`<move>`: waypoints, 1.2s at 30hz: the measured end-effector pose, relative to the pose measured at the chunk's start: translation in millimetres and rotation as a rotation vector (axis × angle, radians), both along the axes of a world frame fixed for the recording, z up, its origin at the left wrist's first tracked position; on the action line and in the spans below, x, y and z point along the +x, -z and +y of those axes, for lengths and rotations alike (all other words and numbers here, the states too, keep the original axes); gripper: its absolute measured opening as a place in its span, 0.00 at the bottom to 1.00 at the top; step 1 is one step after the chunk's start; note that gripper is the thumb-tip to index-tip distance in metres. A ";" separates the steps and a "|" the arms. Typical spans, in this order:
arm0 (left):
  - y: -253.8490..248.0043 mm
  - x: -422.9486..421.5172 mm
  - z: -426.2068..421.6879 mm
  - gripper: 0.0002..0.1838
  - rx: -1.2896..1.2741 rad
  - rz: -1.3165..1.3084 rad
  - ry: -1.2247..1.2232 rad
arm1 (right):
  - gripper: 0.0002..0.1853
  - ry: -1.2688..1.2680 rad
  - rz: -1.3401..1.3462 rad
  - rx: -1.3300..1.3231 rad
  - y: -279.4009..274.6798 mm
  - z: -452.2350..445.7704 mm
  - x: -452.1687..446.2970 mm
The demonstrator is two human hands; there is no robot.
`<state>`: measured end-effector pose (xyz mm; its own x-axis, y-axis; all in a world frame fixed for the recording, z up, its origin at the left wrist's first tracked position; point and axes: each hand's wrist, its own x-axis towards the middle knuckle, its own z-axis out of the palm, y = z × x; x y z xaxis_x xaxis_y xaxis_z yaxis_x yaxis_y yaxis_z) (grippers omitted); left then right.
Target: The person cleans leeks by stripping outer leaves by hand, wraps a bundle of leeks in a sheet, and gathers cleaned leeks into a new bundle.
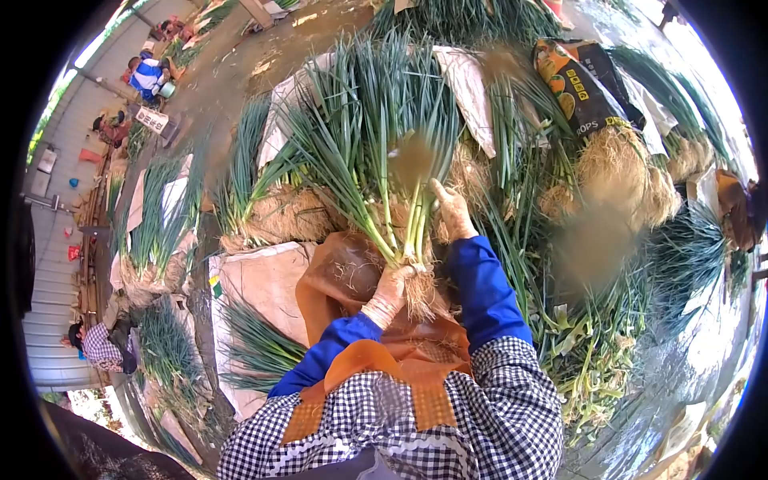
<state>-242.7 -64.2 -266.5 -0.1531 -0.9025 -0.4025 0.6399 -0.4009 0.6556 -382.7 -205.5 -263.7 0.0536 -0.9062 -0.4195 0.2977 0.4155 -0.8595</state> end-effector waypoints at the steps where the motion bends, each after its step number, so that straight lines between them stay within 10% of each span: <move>1: 0.3 1.9 0.8 0.25 -0.001 -0.002 -0.004 | 0.17 0.012 0.064 0.015 6.0 -6.8 -0.2; 5: -13.6 15.4 6.3 0.20 0.075 0.087 0.028 | 0.16 0.229 0.597 -0.111 -19.2 -13.1 -48.8; 9: -11.8 34.3 11.7 0.14 0.058 0.051 -0.050 | 0.13 0.774 0.154 -0.265 -13.5 6.8 -190.7; 11: -11.9 42.0 14.6 0.13 0.061 0.134 -0.038 | 0.14 0.837 0.522 -0.457 18.9 48.3 -285.6; 14: -18.9 40.4 13.5 0.15 0.085 0.173 -0.019 | 0.19 0.310 1.913 0.142 30.4 140.7 -374.0; 15: -21.8 37.2 13.6 0.15 0.078 0.150 0.009 | 0.22 0.098 1.892 0.605 -0.8 156.7 -353.6; 17: -23.7 30.1 11.9 0.18 0.040 0.096 -0.003 | 0.28 -0.364 1.792 0.610 -46.5 158.3 -272.3; 19: -22.6 22.4 11.9 0.20 0.040 0.074 0.017 | 0.24 -0.423 1.713 -0.161 -30.4 149.7 -205.6; 21: -2.5 18.0 11.6 0.21 0.029 -0.048 0.027 | 0.22 -0.064 0.728 0.064 -70.1 130.1 -91.2; 23: 15.4 12.6 12.9 0.22 -0.012 -0.190 0.026 | 0.23 -0.270 0.455 -0.069 -68.3 109.6 -41.6; 28: -2.7 3.5 14.4 0.23 -0.125 -0.401 0.027 | 0.24 -0.301 0.859 -0.230 -30.7 86.2 12.2; 30: 10.9 14.2 15.9 0.20 0.031 -0.213 0.164 | 0.15 -0.213 0.293 -0.100 4.8 87.4 6.2; 31: 3.5 18.4 17.6 0.18 0.228 0.279 0.146 | 0.11 -0.136 -0.018 -0.035 -10.8 96.2 4.4; 36: -0.3 -3.2 14.7 0.14 0.326 0.419 0.111 | 0.07 0.004 -0.016 -0.044 -9.5 115.5 -5.4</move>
<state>-245.9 -49.5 -266.2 -0.4479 -0.7106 -0.5426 0.7622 -0.6207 0.1837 -388.1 -90.0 -254.2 0.0562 -0.9240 -0.3781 0.3128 0.3760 -0.8722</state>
